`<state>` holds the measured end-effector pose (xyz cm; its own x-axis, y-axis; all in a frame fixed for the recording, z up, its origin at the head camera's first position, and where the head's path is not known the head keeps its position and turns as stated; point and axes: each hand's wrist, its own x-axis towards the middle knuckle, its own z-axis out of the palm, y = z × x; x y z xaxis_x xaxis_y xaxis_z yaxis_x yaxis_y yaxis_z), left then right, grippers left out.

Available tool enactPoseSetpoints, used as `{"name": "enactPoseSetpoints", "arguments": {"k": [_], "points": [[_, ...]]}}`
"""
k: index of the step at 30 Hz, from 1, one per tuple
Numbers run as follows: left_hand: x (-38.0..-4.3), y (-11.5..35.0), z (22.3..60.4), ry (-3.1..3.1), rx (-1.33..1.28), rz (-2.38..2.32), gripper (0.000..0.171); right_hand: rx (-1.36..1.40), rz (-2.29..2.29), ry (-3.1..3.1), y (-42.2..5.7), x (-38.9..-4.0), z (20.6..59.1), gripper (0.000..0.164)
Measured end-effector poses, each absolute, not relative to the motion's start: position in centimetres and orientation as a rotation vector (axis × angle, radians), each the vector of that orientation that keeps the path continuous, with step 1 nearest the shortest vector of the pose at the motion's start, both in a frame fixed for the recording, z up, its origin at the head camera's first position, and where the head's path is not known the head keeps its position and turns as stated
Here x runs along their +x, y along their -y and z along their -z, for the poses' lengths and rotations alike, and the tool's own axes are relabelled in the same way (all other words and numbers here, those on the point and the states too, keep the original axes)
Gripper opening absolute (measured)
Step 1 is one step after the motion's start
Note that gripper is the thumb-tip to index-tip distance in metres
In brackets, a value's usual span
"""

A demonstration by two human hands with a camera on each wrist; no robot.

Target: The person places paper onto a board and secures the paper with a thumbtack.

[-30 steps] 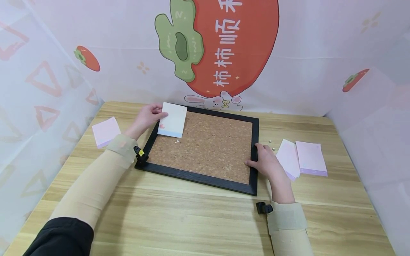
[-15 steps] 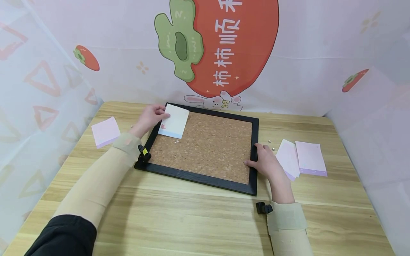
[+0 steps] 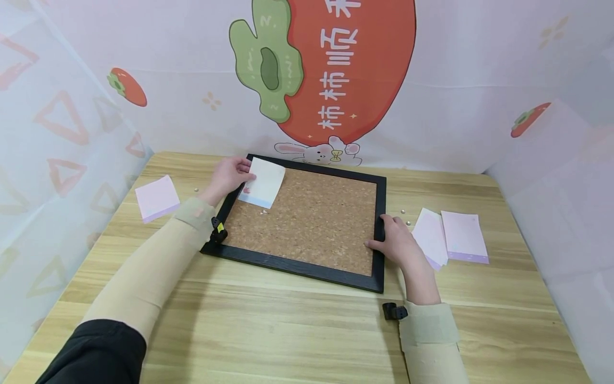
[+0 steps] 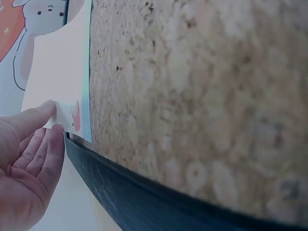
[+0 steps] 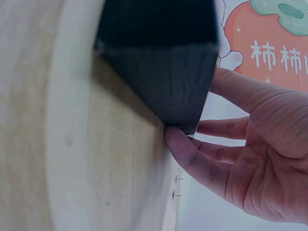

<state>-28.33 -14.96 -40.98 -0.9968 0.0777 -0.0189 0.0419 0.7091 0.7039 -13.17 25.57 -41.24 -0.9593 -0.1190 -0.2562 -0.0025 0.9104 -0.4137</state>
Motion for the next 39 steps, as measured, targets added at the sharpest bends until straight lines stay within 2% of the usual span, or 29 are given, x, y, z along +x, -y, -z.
{"name": "enactPoseSetpoints", "arguments": {"k": [16,22,32,39], "points": [[-28.34,14.86,41.81,-2.876,0.099,-1.215,0.031,-0.080,0.613,-2.779,-25.55,-13.13,41.05,0.084],[-28.20,14.79,41.60,-2.839,0.100,-1.220,0.037,-0.075,0.613,-2.774,-25.54,-13.12,41.21,0.084],[-28.02,14.56,41.17,-2.951,0.195,-0.972,0.040,-0.083,0.606,-2.780,-25.47,-13.10,41.02,0.085],[-28.03,14.69,41.08,-2.984,0.305,-0.750,0.024,-0.079,0.601,-2.773,-25.44,-13.07,40.93,0.086]]}}
